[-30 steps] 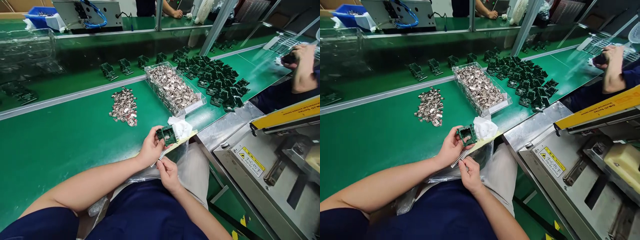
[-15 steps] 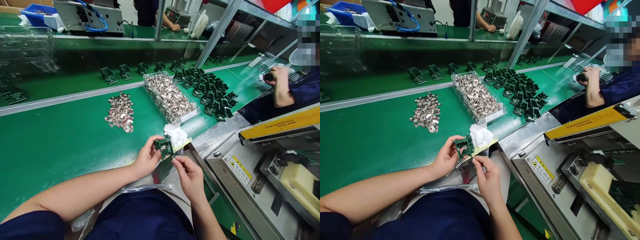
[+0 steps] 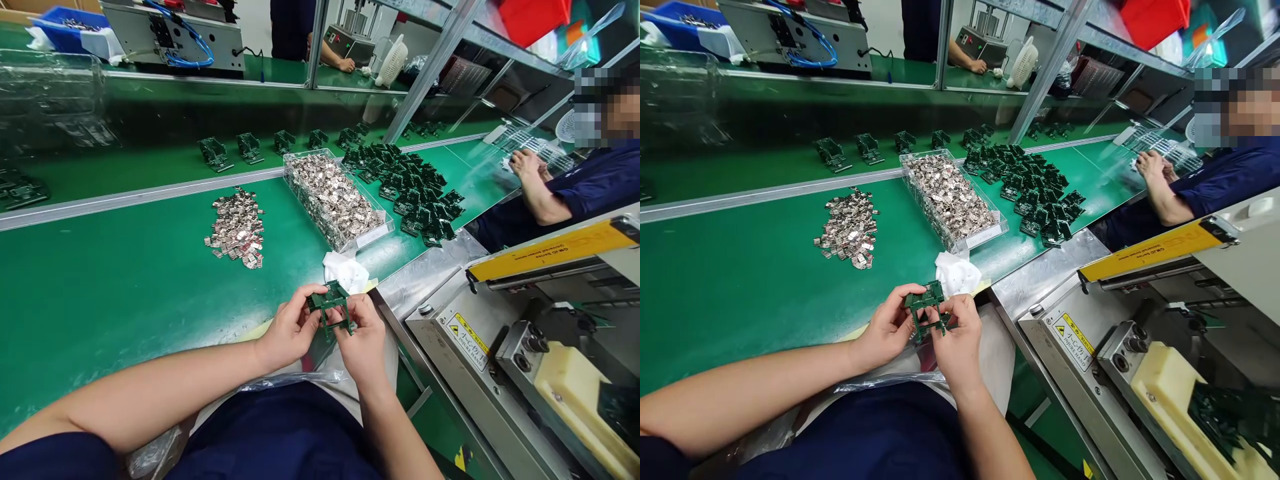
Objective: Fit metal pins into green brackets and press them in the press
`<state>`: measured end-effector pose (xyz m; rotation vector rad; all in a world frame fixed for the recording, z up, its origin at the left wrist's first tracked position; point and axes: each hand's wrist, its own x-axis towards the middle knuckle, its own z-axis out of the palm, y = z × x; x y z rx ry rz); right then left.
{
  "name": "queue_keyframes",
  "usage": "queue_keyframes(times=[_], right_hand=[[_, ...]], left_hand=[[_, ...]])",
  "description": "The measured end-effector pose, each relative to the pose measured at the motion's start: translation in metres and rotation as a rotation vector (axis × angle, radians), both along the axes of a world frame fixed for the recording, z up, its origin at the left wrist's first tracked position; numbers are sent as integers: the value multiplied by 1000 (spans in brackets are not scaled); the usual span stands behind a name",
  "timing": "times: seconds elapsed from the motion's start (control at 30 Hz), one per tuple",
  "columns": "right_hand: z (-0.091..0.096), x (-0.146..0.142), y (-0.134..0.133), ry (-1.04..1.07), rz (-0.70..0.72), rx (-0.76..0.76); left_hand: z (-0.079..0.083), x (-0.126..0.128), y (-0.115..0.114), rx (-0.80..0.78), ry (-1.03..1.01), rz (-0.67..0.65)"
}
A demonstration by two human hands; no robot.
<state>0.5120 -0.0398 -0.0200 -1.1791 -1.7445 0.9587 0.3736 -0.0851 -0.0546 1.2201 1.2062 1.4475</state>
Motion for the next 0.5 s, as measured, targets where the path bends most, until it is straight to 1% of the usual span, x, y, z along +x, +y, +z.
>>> queue_keyframes(times=[0.1, 0.13, 0.17, 0.2, 0.27, 0.33, 0.4, 0.43, 0.47, 0.5], right_hand=[[-7, 7, 2, 182, 30, -202], [-9, 12, 3, 233, 54, -238], [-10, 18, 2, 259, 77, -234], [-9, 25, 1, 254, 100, -190], [-4, 45, -3, 168, 151, -35], [7, 71, -11, 66, 200, 131], [19, 103, -23, 15, 203, 246], [24, 122, -30, 5, 161, 287], [29, 142, -37, 8, 69, 323], [33, 163, -45, 25, -84, 365]], left_hand=[[1, -2, 0, 5, 18, -15], [2, -2, 0, 1, 34, -26], [3, -2, 0, -6, 52, -39], [5, -1, 0, -17, 71, -59], [12, 5, 2, -35, 101, -144], [25, 16, 7, -32, 112, -301], [41, 34, 17, -6, 98, -521], [51, 46, 24, 14, 94, -640], [61, 60, 33, 46, 100, -745], [70, 76, 43, 92, 119, -820]])
